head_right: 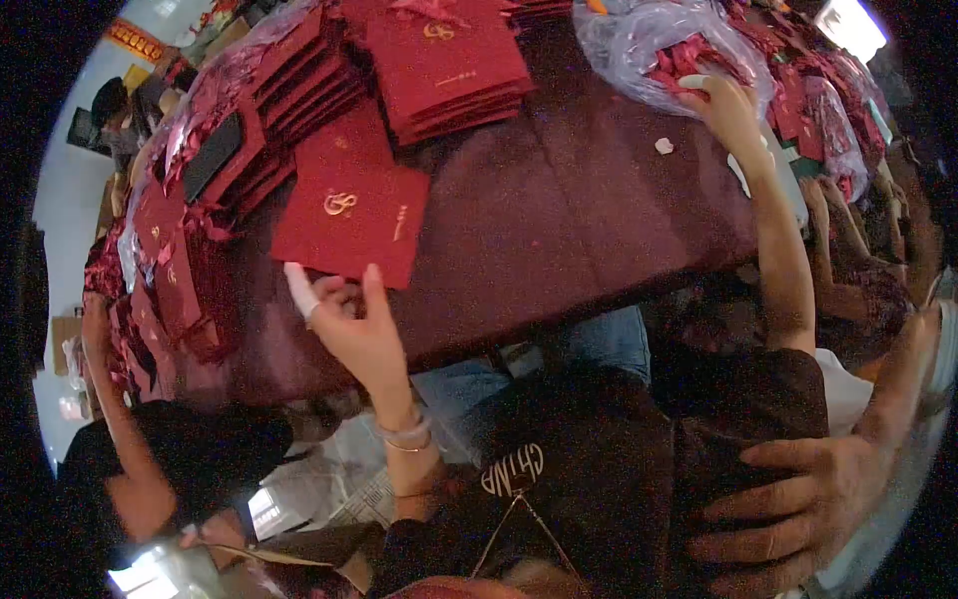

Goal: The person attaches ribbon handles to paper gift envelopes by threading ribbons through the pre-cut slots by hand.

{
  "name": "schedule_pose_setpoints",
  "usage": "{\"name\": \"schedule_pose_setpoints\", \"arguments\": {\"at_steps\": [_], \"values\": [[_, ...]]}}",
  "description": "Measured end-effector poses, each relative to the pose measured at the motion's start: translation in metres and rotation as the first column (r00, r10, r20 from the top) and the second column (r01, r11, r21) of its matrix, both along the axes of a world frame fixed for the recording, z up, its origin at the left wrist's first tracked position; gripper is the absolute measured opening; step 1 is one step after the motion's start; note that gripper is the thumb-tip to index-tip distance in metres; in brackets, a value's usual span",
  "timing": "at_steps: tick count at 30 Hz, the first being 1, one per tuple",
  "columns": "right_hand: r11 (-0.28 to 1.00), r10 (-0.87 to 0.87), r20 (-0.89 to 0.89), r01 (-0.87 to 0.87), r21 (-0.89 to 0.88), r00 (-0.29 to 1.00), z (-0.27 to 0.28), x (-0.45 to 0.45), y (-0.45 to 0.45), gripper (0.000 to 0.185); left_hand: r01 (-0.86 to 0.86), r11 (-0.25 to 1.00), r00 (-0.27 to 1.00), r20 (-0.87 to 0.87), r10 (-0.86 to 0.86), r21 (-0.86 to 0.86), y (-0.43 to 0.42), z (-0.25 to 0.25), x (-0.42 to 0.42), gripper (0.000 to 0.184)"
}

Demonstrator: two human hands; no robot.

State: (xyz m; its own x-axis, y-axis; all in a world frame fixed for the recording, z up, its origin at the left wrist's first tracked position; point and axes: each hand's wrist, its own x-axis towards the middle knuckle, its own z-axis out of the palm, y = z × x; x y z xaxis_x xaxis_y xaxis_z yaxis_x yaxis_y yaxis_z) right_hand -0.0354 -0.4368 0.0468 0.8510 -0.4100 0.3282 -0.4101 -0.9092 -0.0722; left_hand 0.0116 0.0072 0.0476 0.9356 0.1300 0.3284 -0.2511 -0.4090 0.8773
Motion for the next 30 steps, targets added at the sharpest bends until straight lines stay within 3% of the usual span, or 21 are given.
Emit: {"name": "schedule_pose_setpoints", "arguments": {"at_steps": [1, 2, 4, 5, 6, 7, 9, 11, 12, 14, 15, 16, 18, 20, 21, 23, 24, 29, 30], "values": [[0.993, 0.031, 0.057, -0.025, -0.113, 0.998, -0.009, -0.001, -0.003, 0.026, 0.111, 0.978, 0.989, -0.077, -0.126, -0.178, -0.003, -0.012, -0.013, 0.080], [0.986, 0.166, 0.234, -0.165, -0.024, 0.958, -0.012, 0.001, -0.004, 0.024, 0.192, 0.967, 0.969, -0.123, -0.214, -0.169, -0.001, -0.022, -0.024, 0.082], [0.998, 0.038, 0.336, -0.056, 0.043, 0.941, 0.002, 0.005, 0.013, 0.024, 0.233, 0.924, 0.917, -0.249, -0.313, -0.302, -0.005, -0.012, -0.047, 0.083], [0.981, 0.028, 0.517, -0.123, 0.150, 0.855, 0.003, 0.005, 0.010, 0.028, 0.242, 0.912, 0.925, -0.205, -0.319, -0.331, -0.003, -0.018, -0.054, 0.081], [0.952, -0.123, 0.484, -0.035, 0.305, 0.867, 0.023, 0.000, 0.037, 0.031, 0.207, 0.923, 0.935, -0.211, -0.284, -0.325, 0.002, -0.022, -0.056, 0.081], [0.995, -0.010, 0.458, -0.036, 0.091, 0.889, 0.020, -0.005, 0.014, 0.030, 0.171, 0.938, 0.956, -0.181, -0.233, -0.301, 0.005, -0.026, -0.055, 0.079], [0.983, -0.068, 0.636, -0.057, 0.174, 0.769, 0.048, -0.001, 0.085, 0.027, 0.084, 0.981, 0.993, -0.066, -0.097, -0.177, 0.011, -0.038, -0.047, 0.067], [0.918, 0.081, 0.711, -0.330, 0.219, 0.698, 0.046, 0.005, 0.113, 0.028, -0.023, 0.987, 0.999, 0.031, 0.018, 0.158, 0.015, -0.031, -0.030, 0.058], [0.911, 0.210, 0.712, -0.399, 0.106, 0.669, 0.047, 0.010, 0.133, 0.026, -0.058, 0.980, 0.993, 0.112, 0.037, 0.192, 0.017, -0.038, -0.017, 0.052], [0.570, 0.087, 0.609, -0.541, 0.619, 0.788, 0.042, 0.015, 0.176, 0.023, -0.069, 0.972, 0.988, 0.147, 0.037, 0.223, 0.011, -0.027, 0.004, 0.052], [0.558, 0.177, 0.583, -0.569, 0.604, 0.793, 0.038, 0.023, 0.194, 0.021, -0.083, 0.967, 0.970, 0.243, 0.023, 0.242, 0.006, -0.030, 0.017, 0.052], [0.542, 0.266, 0.554, -0.598, 0.591, 0.789, 0.031, 0.030, 0.211, 0.018, -0.065, 0.953, 0.976, 0.219, -0.001, 0.294, 0.002, -0.031, 0.026, 0.051], [0.383, 0.327, 0.514, -0.609, 0.695, 0.793, 0.020, 0.038, 0.241, 0.016, -0.004, 0.911, 0.983, 0.167, -0.071, 0.412, -0.001, -0.035, 0.036, 0.047], [0.443, 0.456, 0.416, -0.606, 0.661, 0.787, 0.008, 0.043, 0.255, 0.016, 0.021, 0.926, 0.978, 0.185, -0.097, 0.376, -0.002, -0.035, 0.026, 0.046], [0.303, 0.436, 0.430, -0.579, 0.757, 0.791, 0.007, 0.042, 0.264, 0.017, -0.022, 0.932, 0.978, 0.203, -0.056, 0.361, -0.004, -0.033, 0.015, 0.045], [0.264, 0.479, 0.485, -0.648, 0.715, 0.731, -0.007, 0.043, 0.273, 0.018, -0.060, 0.946, 0.960, 0.279, -0.033, 0.319, -0.006, -0.034, -0.005, 0.046], [0.126, 0.437, 0.464, -0.563, 0.817, 0.771, -0.012, 0.042, 0.278, 0.018, -0.048, 0.957, 0.962, 0.271, -0.033, 0.288, -0.007, -0.035, -0.012, 0.044], [0.085, 0.510, 0.504, -0.624, 0.777, 0.697, -0.029, 0.038, 0.286, 0.018, 0.072, 0.972, 0.958, 0.255, -0.130, 0.225, 0.001, -0.039, -0.030, 0.040], [0.161, 0.540, 0.515, -0.682, 0.713, 0.665, -0.028, 0.037, 0.283, 0.017, 0.181, 0.983, 0.979, 0.089, -0.184, 0.035, 0.004, -0.039, -0.032, 0.040]]}}
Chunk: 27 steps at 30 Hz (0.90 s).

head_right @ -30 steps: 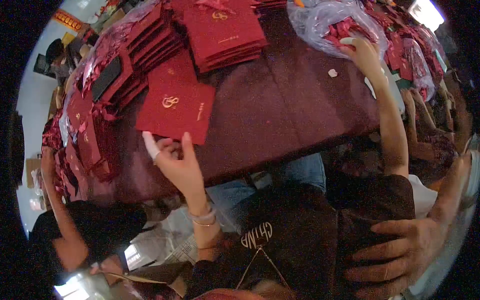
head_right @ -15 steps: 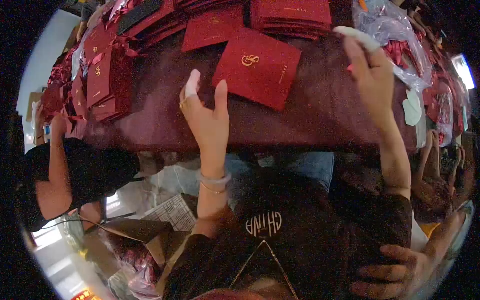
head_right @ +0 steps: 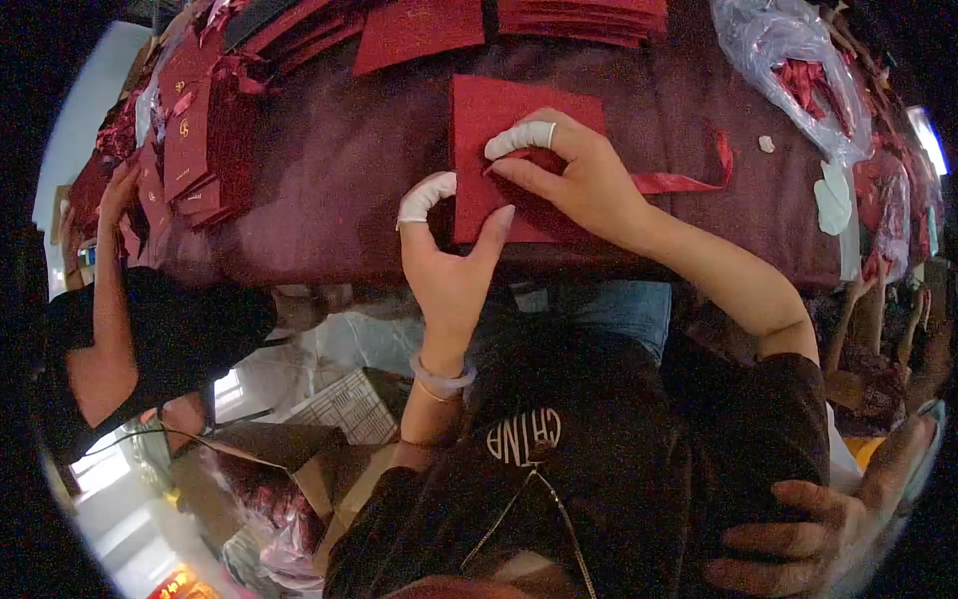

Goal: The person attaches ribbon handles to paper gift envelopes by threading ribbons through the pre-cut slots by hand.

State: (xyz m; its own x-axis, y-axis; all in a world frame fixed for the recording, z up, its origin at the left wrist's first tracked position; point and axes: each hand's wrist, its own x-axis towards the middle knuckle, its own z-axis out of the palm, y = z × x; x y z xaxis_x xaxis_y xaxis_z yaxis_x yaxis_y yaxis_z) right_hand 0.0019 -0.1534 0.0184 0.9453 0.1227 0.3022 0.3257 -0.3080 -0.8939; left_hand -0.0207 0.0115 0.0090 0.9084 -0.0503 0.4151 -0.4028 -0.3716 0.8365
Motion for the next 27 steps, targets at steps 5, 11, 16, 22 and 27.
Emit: {"name": "schedule_pose_setpoints", "arguments": {"at_steps": [5, 11, 16, 22, 27], "values": [[0.993, 0.022, 0.142, -0.005, -0.121, 0.990, -0.002, -0.001, -0.005, 0.016, 0.128, 0.958, 0.933, -0.297, -0.204, -0.257, 0.019, 0.002, -0.003, 0.036], [0.991, 0.075, 0.060, -0.068, -0.115, 0.995, -0.003, 0.002, -0.006, 0.016, 0.160, 0.942, 0.846, -0.450, -0.284, -0.294, 0.028, 0.010, 0.004, 0.035], [0.981, 0.121, 0.150, -0.096, -0.169, 0.981, -0.004, -0.005, -0.004, 0.017, 0.080, 0.897, 0.807, -0.500, -0.315, -0.434, 0.028, 0.011, 0.001, 0.028], [0.939, 0.234, 0.136, -0.188, -0.287, 0.963, -0.001, -0.007, 0.000, 0.017, 0.077, 0.908, 0.831, -0.477, -0.287, -0.412, 0.032, 0.005, 0.003, 0.031], [0.960, 0.195, 0.138, -0.161, -0.229, 0.971, -0.002, -0.008, 0.001, 0.013, 0.112, 0.867, 0.770, -0.510, -0.384, -0.485, 0.042, 0.006, 0.006, 0.042]]}}
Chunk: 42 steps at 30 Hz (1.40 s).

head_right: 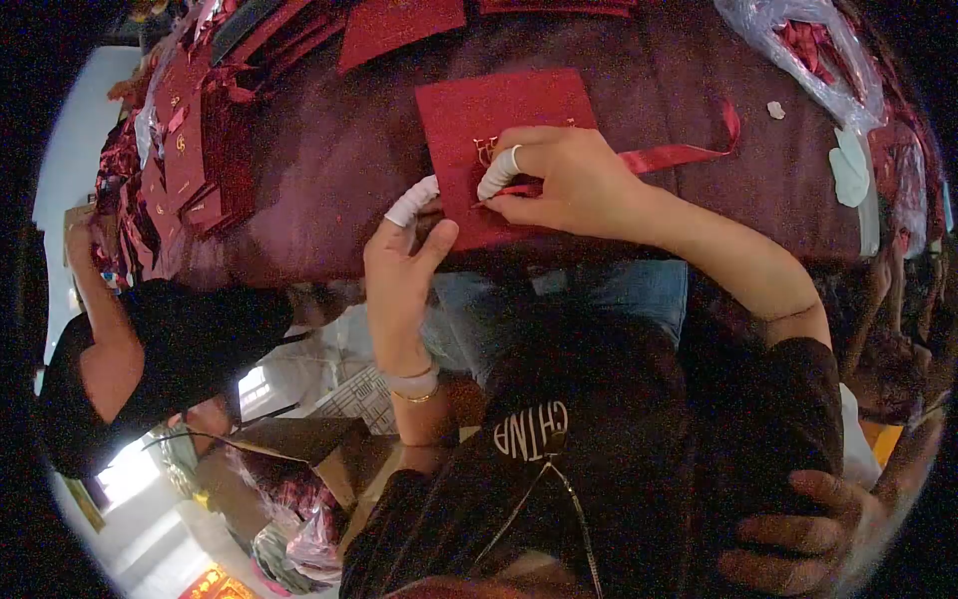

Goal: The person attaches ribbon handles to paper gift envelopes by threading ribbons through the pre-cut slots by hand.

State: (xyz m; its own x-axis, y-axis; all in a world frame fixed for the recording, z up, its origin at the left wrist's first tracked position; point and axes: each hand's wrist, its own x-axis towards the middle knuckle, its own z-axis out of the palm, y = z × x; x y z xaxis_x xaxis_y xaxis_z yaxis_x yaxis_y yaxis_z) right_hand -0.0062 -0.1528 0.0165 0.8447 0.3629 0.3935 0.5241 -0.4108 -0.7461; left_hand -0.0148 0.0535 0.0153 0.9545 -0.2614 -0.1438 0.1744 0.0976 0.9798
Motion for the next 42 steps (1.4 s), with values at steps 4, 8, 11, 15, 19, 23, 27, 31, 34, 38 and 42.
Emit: {"name": "schedule_pose_setpoints", "arguments": {"at_steps": [4, 8, 11, 15, 19, 23, 27, 31, 34, 38, 42], "values": [[1.000, -0.013, -0.062, 0.013, 0.004, 0.998, 0.002, -0.004, 0.001, 0.013, 0.235, 0.969, 0.952, 0.181, -0.246, 0.080, 0.015, -0.009, 0.006, 0.063], [1.000, -0.009, -0.130, 0.007, -0.016, 0.991, 0.003, -0.001, 0.000, 0.013, 0.228, 0.917, 0.922, 0.230, -0.311, 0.327, 0.016, -0.001, 0.007, 0.067], [0.999, 0.017, -0.116, -0.013, 0.043, 0.993, 0.003, 0.002, -0.002, 0.014, 0.200, 0.933, 0.931, 0.240, -0.276, 0.298, 0.013, -0.009, 0.006, 0.071], [0.997, 0.030, -0.101, -0.023, 0.073, 0.994, 0.003, -0.001, 0.002, 0.013, 0.117, 0.970, 0.932, 0.314, -0.181, 0.211, 0.011, -0.016, -0.001, 0.073], [0.999, 0.031, -0.111, -0.027, 0.040, 0.993, 0.005, -0.001, 0.004, 0.013, 0.059, 0.973, 0.932, 0.337, -0.134, 0.223, 0.008, -0.011, -0.005, 0.071], [1.000, -0.006, -0.054, 0.005, -0.027, 0.999, 0.004, -0.001, 0.005, 0.012, 0.059, 0.961, 0.961, 0.247, -0.128, 0.269, 0.007, -0.005, -0.007, 0.071], [0.999, -0.016, -0.007, 0.016, -0.033, 1.000, 0.006, -0.005, 0.010, 0.014, 0.035, 0.980, 0.950, 0.299, -0.094, 0.196, 0.005, -0.012, -0.006, 0.072], [0.999, -0.045, -0.034, 0.044, -0.011, 0.998, 0.005, -0.007, 0.016, 0.012, 0.036, 0.974, 0.959, 0.266, -0.097, 0.225, 0.007, -0.010, -0.007, 0.068], [0.998, -0.006, -0.088, 0.011, 0.059, 0.996, 0.003, -0.003, 0.013, 0.012, 0.040, 0.985, 0.939, 0.330, -0.094, 0.167, 0.005, -0.018, -0.007, 0.061], [1.000, -0.030, -0.002, 0.030, -0.002, 1.000, 0.005, -0.003, 0.011, 0.013, 0.020, 0.994, 0.985, 0.167, -0.038, 0.109, -0.004, -0.003, -0.006, 0.051], [0.996, -0.041, 0.094, 0.048, -0.078, 0.995, 0.006, -0.007, 0.010, 0.013, -0.024, 0.994, 0.999, 0.049, 0.019, 0.103, -0.006, -0.001, -0.008, 0.044]]}}
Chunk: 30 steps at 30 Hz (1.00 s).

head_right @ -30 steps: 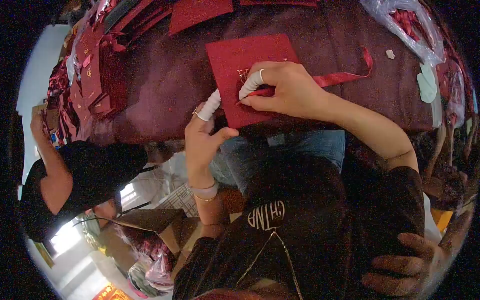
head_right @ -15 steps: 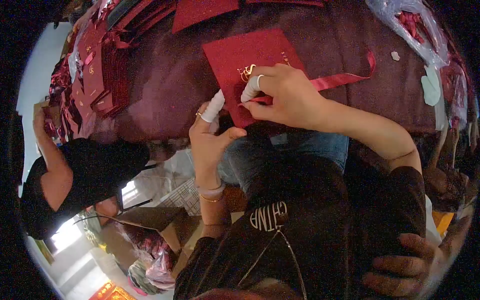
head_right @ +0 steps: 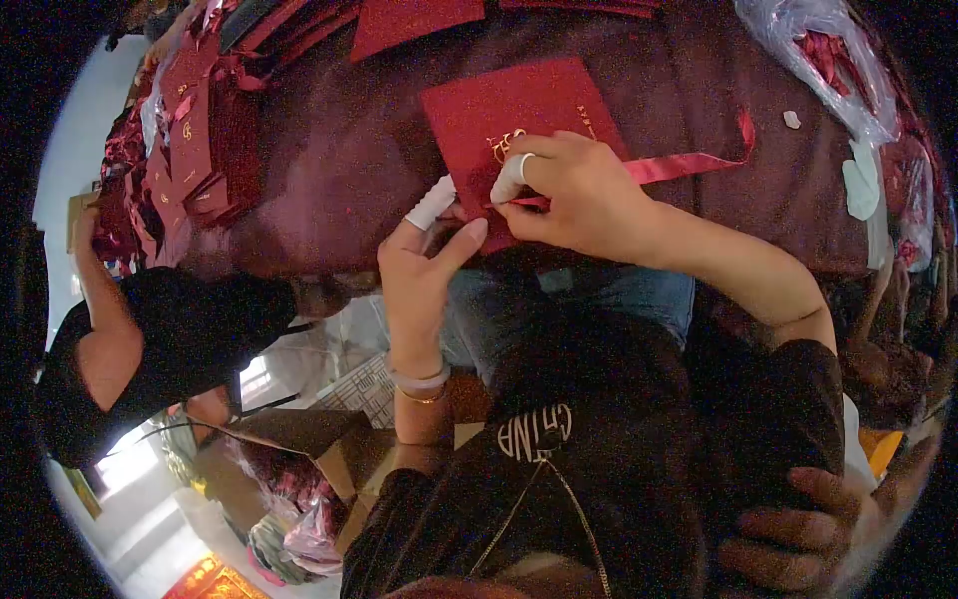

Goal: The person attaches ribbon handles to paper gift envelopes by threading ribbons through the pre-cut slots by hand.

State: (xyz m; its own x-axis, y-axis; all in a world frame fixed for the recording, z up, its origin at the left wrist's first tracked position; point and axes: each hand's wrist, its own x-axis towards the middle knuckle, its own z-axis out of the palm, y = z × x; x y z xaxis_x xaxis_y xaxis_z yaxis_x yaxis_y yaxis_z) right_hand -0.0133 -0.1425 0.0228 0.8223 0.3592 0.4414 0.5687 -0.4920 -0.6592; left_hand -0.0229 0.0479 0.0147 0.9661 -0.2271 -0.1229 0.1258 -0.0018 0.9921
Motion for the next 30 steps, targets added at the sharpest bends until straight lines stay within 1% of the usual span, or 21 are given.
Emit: {"name": "schedule_pose_setpoints", "arguments": {"at_steps": [1, 3, 4, 6, 7, 8, 9, 10, 12, 13, 15, 16, 18, 19, 21, 22, 24, 26, 28, 30], "values": [[1.000, 0.000, 0.006, 0.000, 0.000, 1.000, 0.001, 0.001, -0.001, 0.013, -0.022, 1.000, 0.999, -0.036, 0.021, -0.020, -0.001, 0.001, 0.001, 0.043], [0.999, 0.043, -0.144, -0.039, 0.032, 0.989, 0.003, 0.004, -0.003, 0.013, -0.009, 0.999, 0.999, -0.037, 0.007, -0.046, 0.001, 0.000, 0.003, 0.042], [0.998, 0.048, -0.148, -0.043, 0.036, 0.988, 0.001, 0.006, -0.004, 0.013, 0.009, 0.998, 0.999, -0.044, -0.012, -0.067, 0.002, -0.001, 0.003, 0.042], [0.993, 0.068, -0.185, -0.049, 0.105, 0.980, -0.004, 0.008, -0.005, 0.012, 0.023, 0.998, 0.998, -0.063, -0.027, -0.059, 0.002, 0.003, 0.004, 0.043], [0.993, 0.065, -0.188, -0.046, 0.108, 0.980, -0.003, 0.009, -0.006, 0.012, 0.044, 0.997, 0.997, -0.068, -0.048, -0.058, 0.002, 0.004, 0.005, 0.045], [0.995, 0.071, -0.150, -0.060, 0.075, 0.986, -0.001, 0.010, -0.006, 0.012, 0.047, 0.997, 0.996, -0.069, -0.051, -0.058, 0.003, 0.002, 0.006, 0.045], [0.997, 0.077, -0.113, -0.073, 0.039, 0.991, 0.001, 0.009, -0.007, 0.012, 0.040, 0.999, 0.998, -0.049, -0.041, -0.031, 0.003, -0.001, 0.005, 0.045], [0.997, 0.075, -0.112, -0.071, 0.038, 0.991, 0.002, 0.009, -0.008, 0.012, 0.030, 1.000, 0.999, -0.026, -0.030, -0.003, 0.003, -0.002, 0.004, 0.045], [0.997, 0.066, -0.102, -0.070, -0.042, 0.993, 0.002, 0.007, -0.008, 0.011, 0.045, 0.999, 0.999, -0.028, -0.045, -0.012, 0.003, 0.000, 0.004, 0.045], [0.997, 0.067, -0.100, -0.071, -0.041, 0.993, 0.002, 0.007, -0.007, 0.011, 0.056, 0.998, 0.998, -0.033, -0.056, -0.022, 0.003, 0.001, 0.004, 0.045], [0.997, 0.078, -0.151, -0.074, 0.033, 0.985, 0.001, 0.007, -0.006, 0.012, 0.042, 0.999, 0.999, -0.030, -0.042, -0.011, 0.002, 0.003, 0.002, 0.046], [0.997, 0.079, -0.148, -0.076, 0.032, 0.986, 0.002, 0.009, -0.008, 0.012, 0.025, 1.000, 0.999, -0.031, -0.025, -0.005, 0.001, 0.004, 0.003, 0.046], [0.996, 0.092, -0.240, -0.091, 0.012, 0.966, 0.003, 0.010, -0.011, 0.012, 0.016, 1.000, 0.999, -0.032, -0.015, 0.016, 0.000, 0.005, 0.004, 0.046], [0.996, 0.088, -0.246, -0.088, 0.011, 0.965, 0.002, 0.010, -0.011, 0.012, 0.010, 0.999, 0.999, -0.036, -0.008, 0.037, -0.001, 0.004, 0.003, 0.046], [0.998, 0.064, -0.153, -0.063, 0.014, 0.986, -0.003, 0.011, -0.011, 0.013, 0.017, 1.000, 0.999, -0.049, -0.016, 0.023, -0.001, 0.004, 0.004, 0.046], [0.998, 0.061, -0.153, -0.060, 0.013, 0.986, -0.005, 0.012, -0.010, 0.013, 0.017, 1.000, 0.998, -0.055, -0.016, 0.011, -0.001, 0.004, 0.004, 0.045], [0.999, 0.001, -0.078, 0.003, 0.050, 0.997, -0.010, 0.011, -0.007, 0.014, 0.034, 0.999, 0.998, -0.059, -0.033, 0.010, -0.001, 0.007, 0.004, 0.045], [0.999, 0.012, -0.064, -0.009, 0.035, 0.998, -0.009, 0.012, -0.008, 0.014, 0.049, 0.999, 0.997, -0.056, -0.048, 0.009, -0.001, 0.008, 0.003, 0.046], [1.000, 0.023, -0.047, -0.022, 0.021, 0.999, -0.007, 0.011, -0.008, 0.013, 0.026, 1.000, 0.998, -0.065, -0.025, 0.012, -0.002, 0.006, 0.002, 0.046], [0.998, 0.063, -0.049, -0.064, -0.018, 0.997, -0.007, 0.008, -0.006, 0.012, 0.020, 0.999, 0.999, -0.029, -0.019, 0.031, -0.004, 0.005, 0.004, 0.046]]}}
